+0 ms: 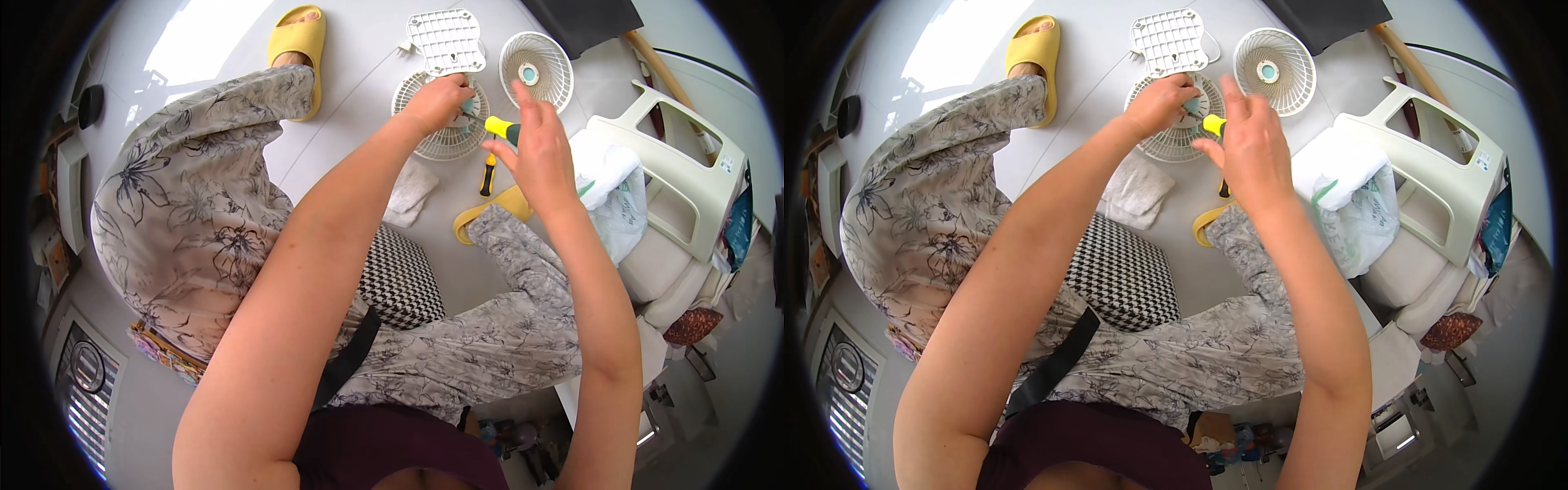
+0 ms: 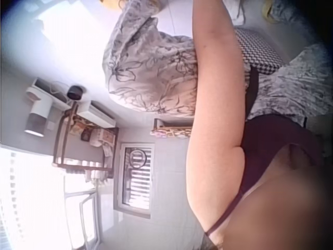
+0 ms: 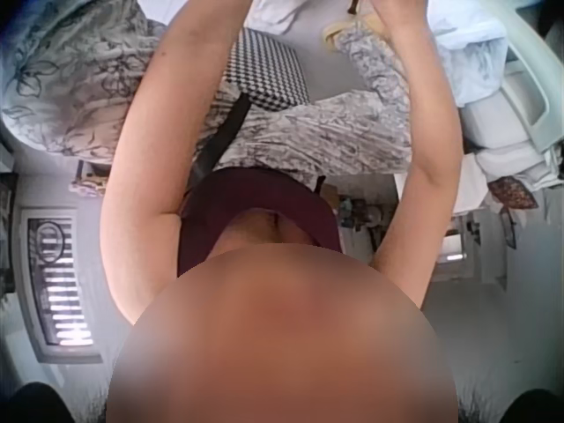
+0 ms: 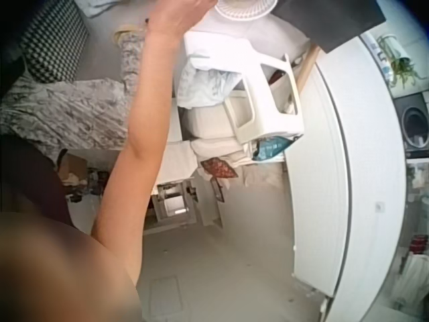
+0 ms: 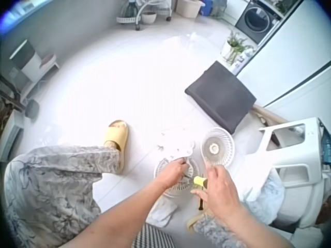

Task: The person disassembles a small white fan, removes the front grille and blades, retrieves two screwdrivers from a cabinet, and reassembles the fan by screwing the grille back on.

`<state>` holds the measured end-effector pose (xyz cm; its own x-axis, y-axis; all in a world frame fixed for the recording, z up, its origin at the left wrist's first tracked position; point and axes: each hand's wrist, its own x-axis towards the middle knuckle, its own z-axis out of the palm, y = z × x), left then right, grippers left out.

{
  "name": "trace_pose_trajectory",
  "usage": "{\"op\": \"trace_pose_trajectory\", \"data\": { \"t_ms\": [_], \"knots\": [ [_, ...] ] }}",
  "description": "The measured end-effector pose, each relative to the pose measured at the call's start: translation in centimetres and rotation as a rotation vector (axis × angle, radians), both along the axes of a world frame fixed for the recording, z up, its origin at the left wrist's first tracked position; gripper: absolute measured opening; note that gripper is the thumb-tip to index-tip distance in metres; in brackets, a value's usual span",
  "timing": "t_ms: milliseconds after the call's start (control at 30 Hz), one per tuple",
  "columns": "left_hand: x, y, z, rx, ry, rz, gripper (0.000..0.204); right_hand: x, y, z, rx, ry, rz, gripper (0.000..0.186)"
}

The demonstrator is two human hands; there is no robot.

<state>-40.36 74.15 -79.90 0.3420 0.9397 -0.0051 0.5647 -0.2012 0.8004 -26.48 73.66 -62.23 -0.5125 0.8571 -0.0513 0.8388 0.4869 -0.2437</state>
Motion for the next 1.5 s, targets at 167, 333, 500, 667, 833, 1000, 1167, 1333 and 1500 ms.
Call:
{"op": "trace_pose_trajectory", "data": {
  "t_ms": [167, 333, 500, 667, 833, 1000, 1167, 1333, 1500],
  "knots": [
    [-0.3, -0.3, -0.5, -0.001, 0.013, 0.005, 0.04, -3.6, 0.8, 2.5, -0.454, -0.598, -0.232, 0.047],
    [-0.2, -0.1, 0.1, -0.011, 0.004, 0.012, 0.04, -0.6, 0.3, 0.3, -0.041, -0.237, 0.221, 0.06],
    [-0.1, -0.1, -0.1, 0.011, -0.007, 0.013, 0.039, -0.8, 0.2, 0.0, 0.019, 0.01, 0.023, 0.046],
    [-0.2, -0.3, -0.8, 0.037, 0.005, 0.023, 0.039, -4.6, 1.1, 2.9, -0.511, -0.561, -0.267, 0.045],
    [0.0, -0.1, -0.1, -0.008, -0.014, 0.028, 0.039, -1.7, 0.0, 0.7, -0.054, -0.251, 0.163, 0.043],
    [0.1, 0.0, -0.9, 0.058, -0.016, 0.007, 0.035, -1.3, -0.1, -0.3, 0.017, 0.084, 0.031, 0.046],
    [0.1, -0.2, -0.9, 0.039, 0.001, 0.028, 0.037, -4.8, 1.2, 3.3, -0.552, -0.502, -0.325, 0.049],
    [0.0, 0.0, -0.2, -0.002, 0.021, 0.013, 0.038, -1.5, -0.2, 0.6, -0.114, -0.192, 0.092, 0.048],
    [0.3, 0.1, -0.3, 0.039, -0.012, 0.009, 0.038, -1.1, -0.4, -0.3, -0.089, 0.047, -0.17, 0.049]
  ]
}}
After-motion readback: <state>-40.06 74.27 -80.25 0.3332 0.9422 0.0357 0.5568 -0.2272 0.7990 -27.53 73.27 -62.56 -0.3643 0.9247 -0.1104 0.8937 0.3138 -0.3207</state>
